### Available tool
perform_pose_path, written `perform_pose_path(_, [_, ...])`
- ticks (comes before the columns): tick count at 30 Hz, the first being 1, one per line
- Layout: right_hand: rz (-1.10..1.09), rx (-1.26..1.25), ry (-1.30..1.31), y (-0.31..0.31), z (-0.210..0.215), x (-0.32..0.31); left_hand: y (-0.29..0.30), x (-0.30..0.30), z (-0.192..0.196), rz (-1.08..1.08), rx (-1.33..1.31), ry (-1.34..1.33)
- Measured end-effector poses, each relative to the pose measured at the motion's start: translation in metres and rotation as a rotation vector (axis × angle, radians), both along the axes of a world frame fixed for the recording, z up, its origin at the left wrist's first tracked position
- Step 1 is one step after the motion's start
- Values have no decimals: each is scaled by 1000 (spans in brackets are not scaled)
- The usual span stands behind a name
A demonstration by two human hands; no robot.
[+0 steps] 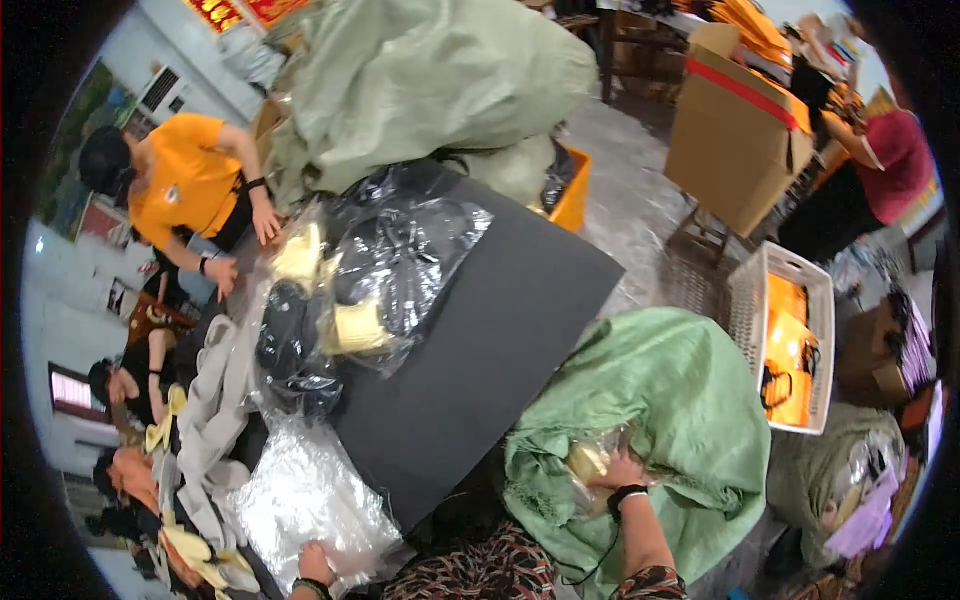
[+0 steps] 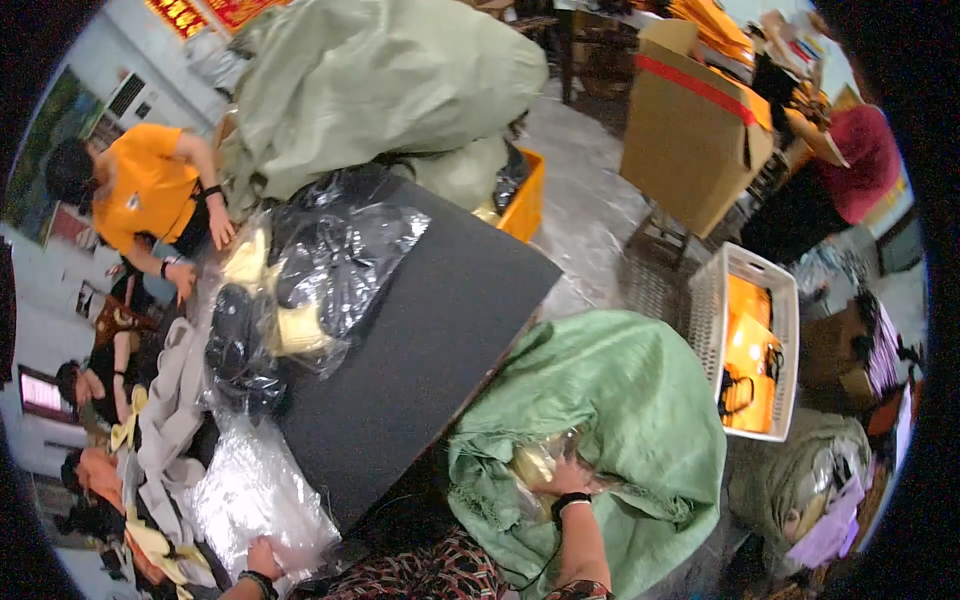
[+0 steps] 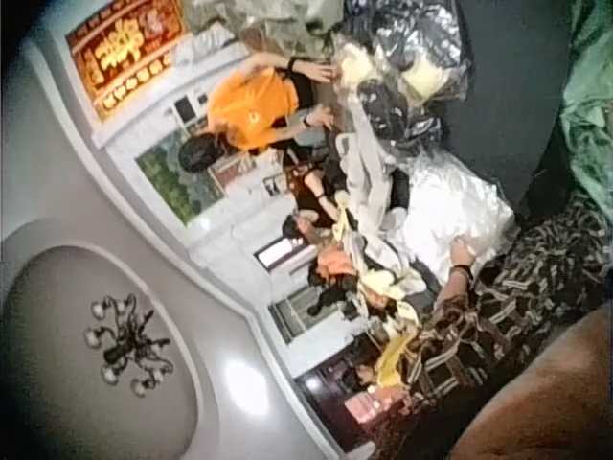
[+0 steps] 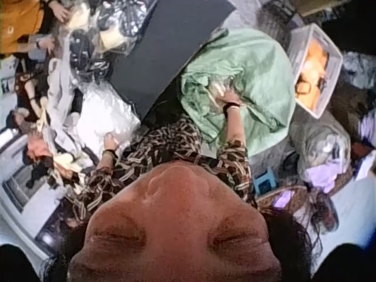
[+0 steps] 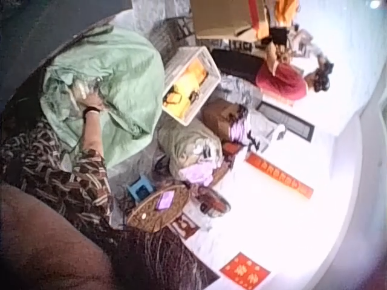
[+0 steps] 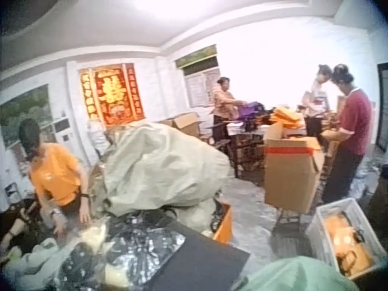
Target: The person is sorting and packaging various colored plastic slides into bags and large sacks.
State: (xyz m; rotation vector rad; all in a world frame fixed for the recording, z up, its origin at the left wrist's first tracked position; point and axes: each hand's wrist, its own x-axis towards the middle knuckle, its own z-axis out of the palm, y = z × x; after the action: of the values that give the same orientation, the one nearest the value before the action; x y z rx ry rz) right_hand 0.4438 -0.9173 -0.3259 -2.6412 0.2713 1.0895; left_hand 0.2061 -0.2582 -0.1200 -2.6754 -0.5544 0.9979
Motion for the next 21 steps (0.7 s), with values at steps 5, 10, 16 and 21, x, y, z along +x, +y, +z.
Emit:
perform_pose_path(5, [71, 109, 238, 43, 21, 9, -22, 7, 25, 165, 8, 52])
perform_pose_path(10, [151, 100, 226, 95, 46, -35, -27, 16, 29, 133, 41, 91])
perform_pose_path(16, [189, 17, 123, 106, 52, -48, -26, 19, 31, 130, 51, 94])
perform_pose_path(21, [177, 4, 177, 80, 16, -28, -33, 27, 38, 153, 43, 87])
